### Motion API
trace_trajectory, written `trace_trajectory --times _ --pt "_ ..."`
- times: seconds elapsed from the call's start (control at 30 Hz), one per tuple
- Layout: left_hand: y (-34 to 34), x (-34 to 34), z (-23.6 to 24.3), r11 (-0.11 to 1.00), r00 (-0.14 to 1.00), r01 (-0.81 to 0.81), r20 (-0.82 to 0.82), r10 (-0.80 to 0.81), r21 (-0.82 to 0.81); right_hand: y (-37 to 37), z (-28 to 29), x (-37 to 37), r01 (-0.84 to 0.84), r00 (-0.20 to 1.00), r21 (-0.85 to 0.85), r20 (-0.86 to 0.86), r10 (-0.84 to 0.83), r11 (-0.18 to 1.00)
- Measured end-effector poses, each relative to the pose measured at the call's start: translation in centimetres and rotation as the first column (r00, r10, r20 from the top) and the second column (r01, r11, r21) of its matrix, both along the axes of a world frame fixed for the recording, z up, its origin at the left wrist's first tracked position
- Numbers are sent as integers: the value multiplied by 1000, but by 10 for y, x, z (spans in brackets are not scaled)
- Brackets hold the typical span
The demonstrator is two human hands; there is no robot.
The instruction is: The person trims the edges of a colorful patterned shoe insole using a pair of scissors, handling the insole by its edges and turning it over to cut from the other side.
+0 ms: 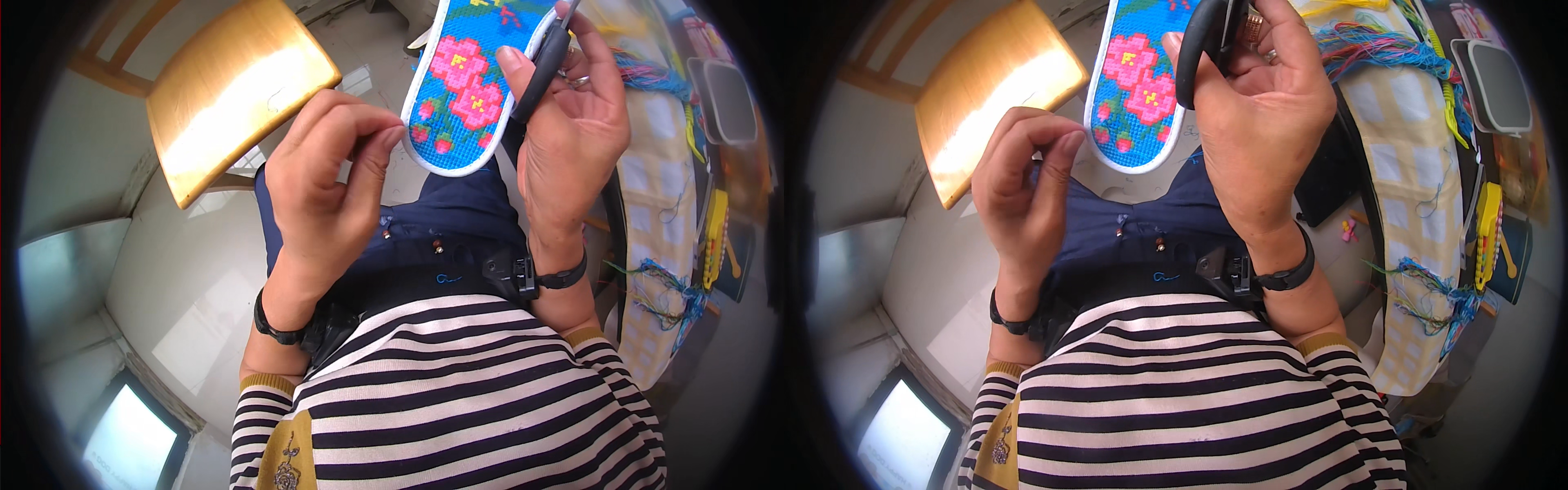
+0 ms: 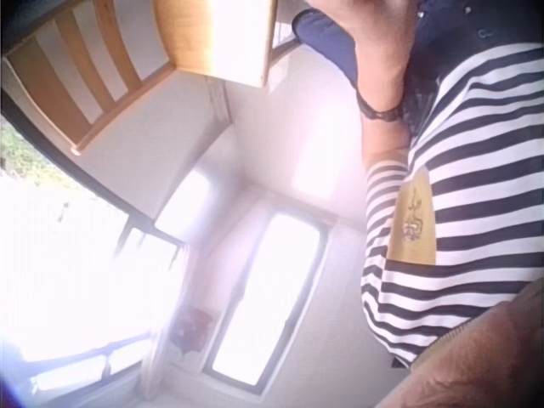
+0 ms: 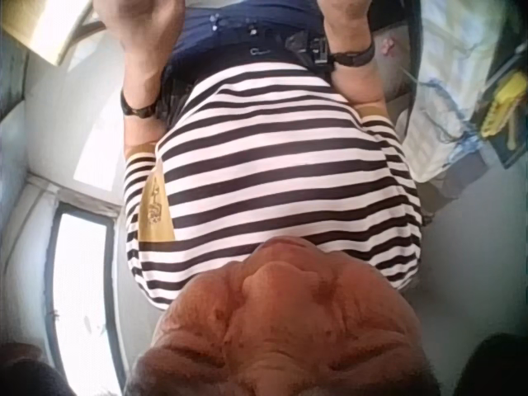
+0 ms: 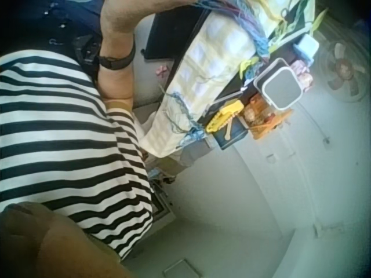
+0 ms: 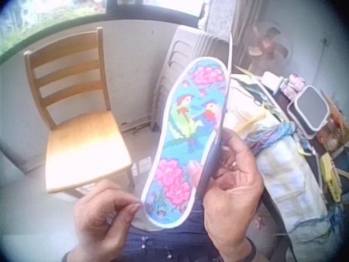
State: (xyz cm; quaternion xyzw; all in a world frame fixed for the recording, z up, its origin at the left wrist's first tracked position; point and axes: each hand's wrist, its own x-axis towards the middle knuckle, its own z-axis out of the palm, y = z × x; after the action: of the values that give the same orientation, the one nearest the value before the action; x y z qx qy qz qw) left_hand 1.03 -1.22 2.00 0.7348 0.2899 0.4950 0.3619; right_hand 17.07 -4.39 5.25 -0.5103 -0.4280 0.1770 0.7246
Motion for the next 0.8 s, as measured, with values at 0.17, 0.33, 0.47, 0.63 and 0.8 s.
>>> trace_trajectory --times 0.17,0.33,0.47,0.63,0.8 --pt "-2 -3 -6 624 844 459 529 -86 -632 2 -2 4 -87 985 -5 -149 86 996" --pt "-1 -1 -10 512 782 566 617 -86 -646 2 -4 8 -119 975 -19 -189 113 993" --pt "-1 0 -11 467 747 618 657 -99 -632 2 -6 14 -189 946 -33 -274 173 981" --pt "-2 2 -12 451 742 622 666 -80 -640 3 -7 14 -209 942 -27 -273 194 978" --pt "0 2 -16 390 707 670 703 -76 -632 3 -4 11 -171 963 -60 -222 154 983"
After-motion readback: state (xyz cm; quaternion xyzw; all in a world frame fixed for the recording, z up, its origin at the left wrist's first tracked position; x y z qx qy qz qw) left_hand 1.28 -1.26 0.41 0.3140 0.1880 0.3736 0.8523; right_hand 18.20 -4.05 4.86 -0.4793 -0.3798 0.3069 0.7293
